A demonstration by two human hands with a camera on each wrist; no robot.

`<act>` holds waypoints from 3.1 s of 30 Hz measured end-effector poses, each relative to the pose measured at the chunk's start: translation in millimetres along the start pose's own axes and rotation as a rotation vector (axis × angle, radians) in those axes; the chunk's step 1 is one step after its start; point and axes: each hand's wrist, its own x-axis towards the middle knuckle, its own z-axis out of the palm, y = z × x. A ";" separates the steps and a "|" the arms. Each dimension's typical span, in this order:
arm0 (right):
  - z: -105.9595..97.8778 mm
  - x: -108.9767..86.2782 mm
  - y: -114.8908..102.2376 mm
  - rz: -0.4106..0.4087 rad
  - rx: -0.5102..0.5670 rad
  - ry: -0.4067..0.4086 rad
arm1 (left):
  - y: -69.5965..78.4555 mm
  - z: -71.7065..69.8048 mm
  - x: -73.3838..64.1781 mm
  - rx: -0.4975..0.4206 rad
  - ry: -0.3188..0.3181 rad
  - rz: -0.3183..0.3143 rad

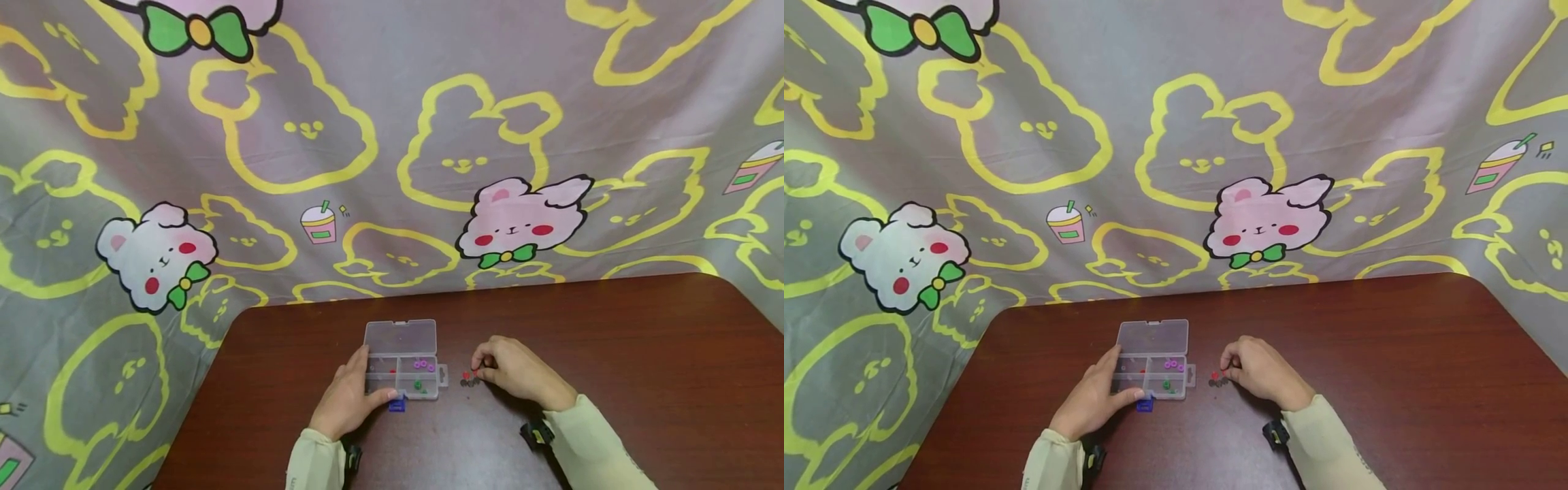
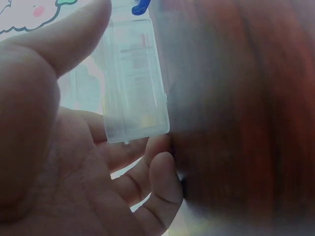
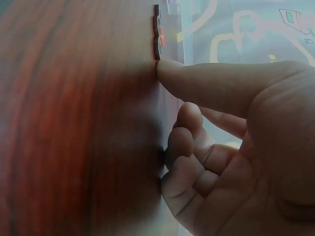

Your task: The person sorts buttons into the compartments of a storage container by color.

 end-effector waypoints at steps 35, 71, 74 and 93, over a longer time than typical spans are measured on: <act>-2.7 0.9 -6.2 0.034 0.029 0.040 | 0.9 -0.8 -1.7 -0.006 0.004 0.004; 20.4 20.3 -56.7 -0.004 0.033 0.174 | 1.6 0.1 -1.7 -0.006 0.026 0.027; 22.3 21.1 -61.0 0.003 0.033 0.186 | 1.3 0.3 -2.0 -0.010 0.024 0.029; 41.8 36.2 -86.5 -0.060 0.046 0.242 | -0.4 0.0 -0.7 0.005 0.001 0.027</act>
